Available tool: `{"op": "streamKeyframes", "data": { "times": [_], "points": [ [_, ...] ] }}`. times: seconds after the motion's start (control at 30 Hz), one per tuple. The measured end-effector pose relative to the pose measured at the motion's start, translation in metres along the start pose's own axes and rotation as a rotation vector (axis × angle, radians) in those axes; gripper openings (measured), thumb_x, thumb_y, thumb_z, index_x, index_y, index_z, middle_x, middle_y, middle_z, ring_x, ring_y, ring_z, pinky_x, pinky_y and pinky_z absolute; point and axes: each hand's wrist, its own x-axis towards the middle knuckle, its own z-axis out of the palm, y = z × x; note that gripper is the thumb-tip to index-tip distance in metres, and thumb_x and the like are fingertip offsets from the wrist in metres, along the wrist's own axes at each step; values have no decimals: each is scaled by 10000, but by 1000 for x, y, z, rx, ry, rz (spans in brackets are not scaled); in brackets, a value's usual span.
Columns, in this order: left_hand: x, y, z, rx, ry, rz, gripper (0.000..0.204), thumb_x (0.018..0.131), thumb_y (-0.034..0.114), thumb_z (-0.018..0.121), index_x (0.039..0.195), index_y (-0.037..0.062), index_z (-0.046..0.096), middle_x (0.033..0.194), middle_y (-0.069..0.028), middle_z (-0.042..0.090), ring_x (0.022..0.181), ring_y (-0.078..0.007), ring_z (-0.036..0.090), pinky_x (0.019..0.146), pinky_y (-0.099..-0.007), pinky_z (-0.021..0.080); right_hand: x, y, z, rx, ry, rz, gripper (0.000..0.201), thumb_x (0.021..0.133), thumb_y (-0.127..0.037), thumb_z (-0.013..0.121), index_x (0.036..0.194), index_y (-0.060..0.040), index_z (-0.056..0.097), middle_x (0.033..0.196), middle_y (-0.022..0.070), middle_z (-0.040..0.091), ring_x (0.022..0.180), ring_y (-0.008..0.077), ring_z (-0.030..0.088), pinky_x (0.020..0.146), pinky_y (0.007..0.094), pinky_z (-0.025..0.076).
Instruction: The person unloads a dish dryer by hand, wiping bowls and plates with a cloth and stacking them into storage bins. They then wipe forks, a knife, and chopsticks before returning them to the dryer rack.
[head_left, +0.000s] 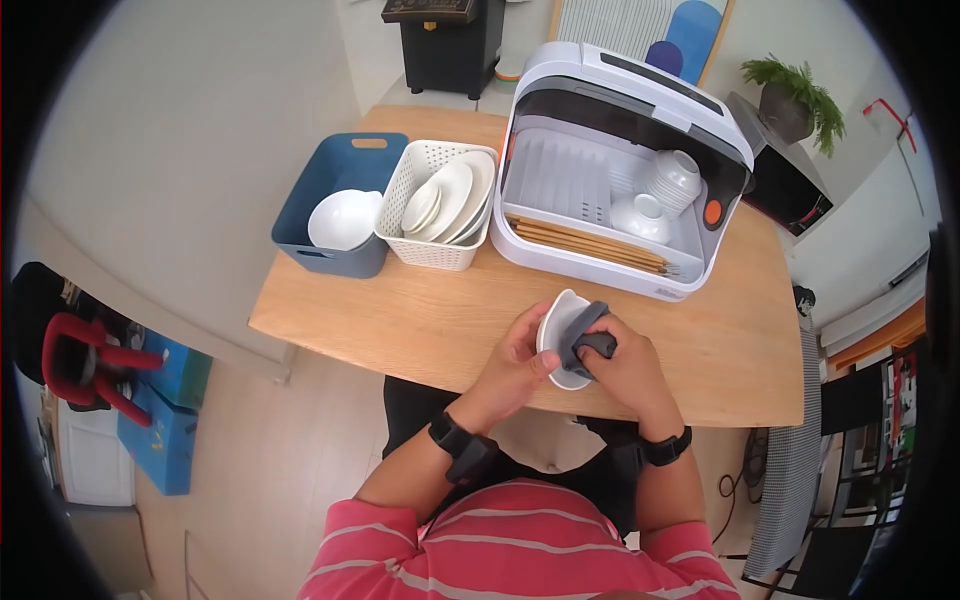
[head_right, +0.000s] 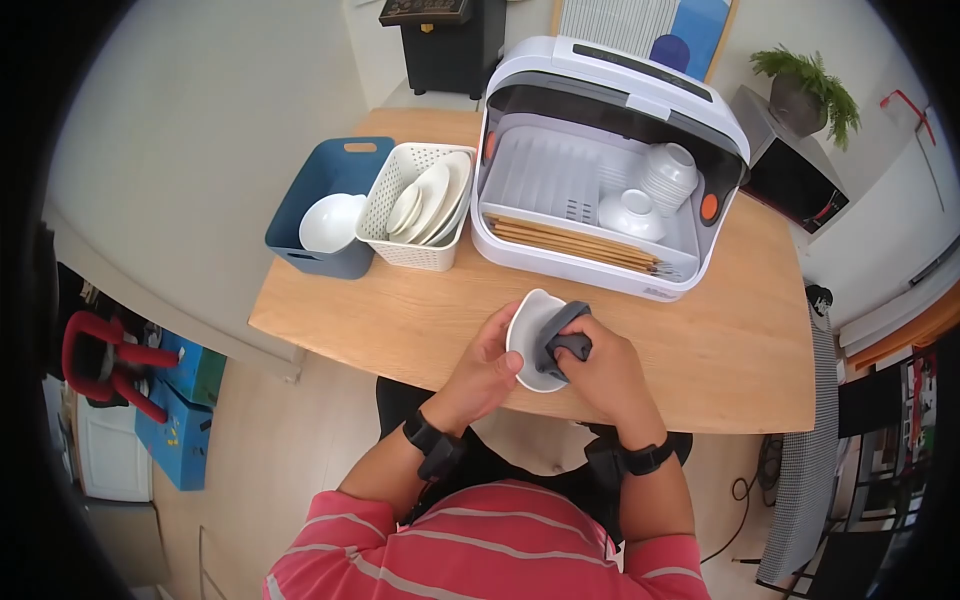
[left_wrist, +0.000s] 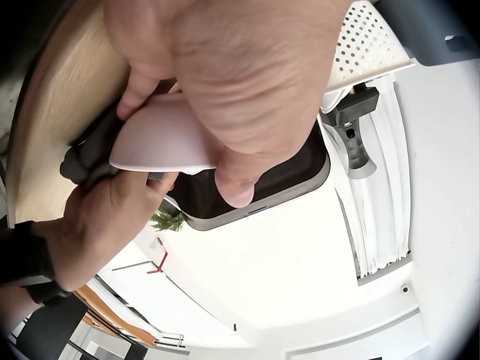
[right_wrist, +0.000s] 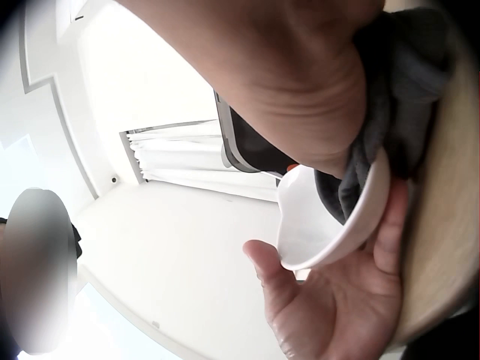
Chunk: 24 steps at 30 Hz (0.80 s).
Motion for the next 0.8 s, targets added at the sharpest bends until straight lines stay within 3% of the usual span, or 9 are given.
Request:
{"op": "streamKeyframes", "data": {
  "times": [0.27, 0.33, 0.43, 0.5, 0.57, 0.6, 0.7, 0.73, 0.8],
  "points": [
    [2, 10, -1, -131, -60, -98, 1015, 866, 388, 840, 1614, 47, 244, 1568, -92, 423, 1457, -231, 409, 1196, -399, 363, 6, -25, -24, -240, -156, -3, 233, 838, -170, 760, 1049, -90, 704, 879, 126, 740, 759, 287, 719, 714, 379, 553],
    [1, 7, -1, -102, -68, -42, 1013, 883, 359, 829, 1626, 65, 207, 1561, -86, 418, 1423, -220, 445, 1164, -385, 399, 6, -40, -47, -25, -444, 271, 237, 836, -159, 762, 1057, -89, 715, 843, 69, 710, 731, 179, 680, 685, 326, 536],
    [3, 6, 0, -122, -32, -9, 1015, 884, 365, 828, 1630, 70, 205, 1568, -82, 408, 1421, -220, 446, 1156, -389, 408, 6, -2, -63, 75, -489, 57, 240, 847, -122, 751, 1079, -74, 715, 840, 15, 673, 766, 92, 627, 689, 271, 518],
    [5, 7, 0, -124, -50, -20, 1025, 879, 375, 830, 1633, 77, 204, 1567, -78, 409, 1420, -220, 446, 1155, -392, 409, 2, -15, -56, 122, -398, 59, 254, 874, -80, 736, 1125, -60, 695, 911, 11, 678, 814, 85, 620, 717, 259, 513],
    [7, 6, 1, -117, -81, -44, 1034, 873, 386, 833, 1635, 84, 203, 1566, -74, 410, 1419, -220, 445, 1154, -395, 409, 0, -17, -30, 493, -52, -17, 290, 902, -60, 723, 1187, -52, 666, 986, 11, 670, 882, 88, 614, 750, 262, 518],
    [7, 6, 2, -110, -86, -62, 1045, 863, 390, 839, 1637, 96, 202, 1564, -68, 414, 1418, -218, 447, 1149, -398, 415, 3, -15, -16, 367, -68, -188, 285, 933, -79, 702, 1213, -60, 650, 1045, 63, 677, 959, 167, 649, 811, 297, 526],
    [6, 5, -5, -107, -109, -68, 1067, 831, 393, 858, 1638, 129, 212, 1561, -56, 425, 1416, -214, 455, 1131, -406, 442, -5, -31, 17, 210, -106, -330, 266, 934, -93, 684, 1198, -76, 658, 1045, 121, 684, 1010, 291, 657, 883, 351, 529],
    [3, 4, -7, -124, -102, -62, 1065, 828, 386, 861, 1637, 135, 216, 1561, -60, 427, 1416, -215, 457, 1126, -405, 451, -7, -30, 17, 217, -108, -334, 266, 934, -93, 684, 1198, -76, 658, 1045, 121, 684, 1010, 291, 657, 883, 351, 529],
    [0, 9, -5, -136, -90, -51, 1062, 825, 380, 864, 1636, 140, 221, 1562, -65, 428, 1416, -215, 460, 1121, -405, 459, -9, -24, 15, 139, -161, -310, 250, 892, -144, 701, 1141, -119, 694, 1051, 159, 683, 1018, 373, 634, 1009, 485, 474]
  ]
}}
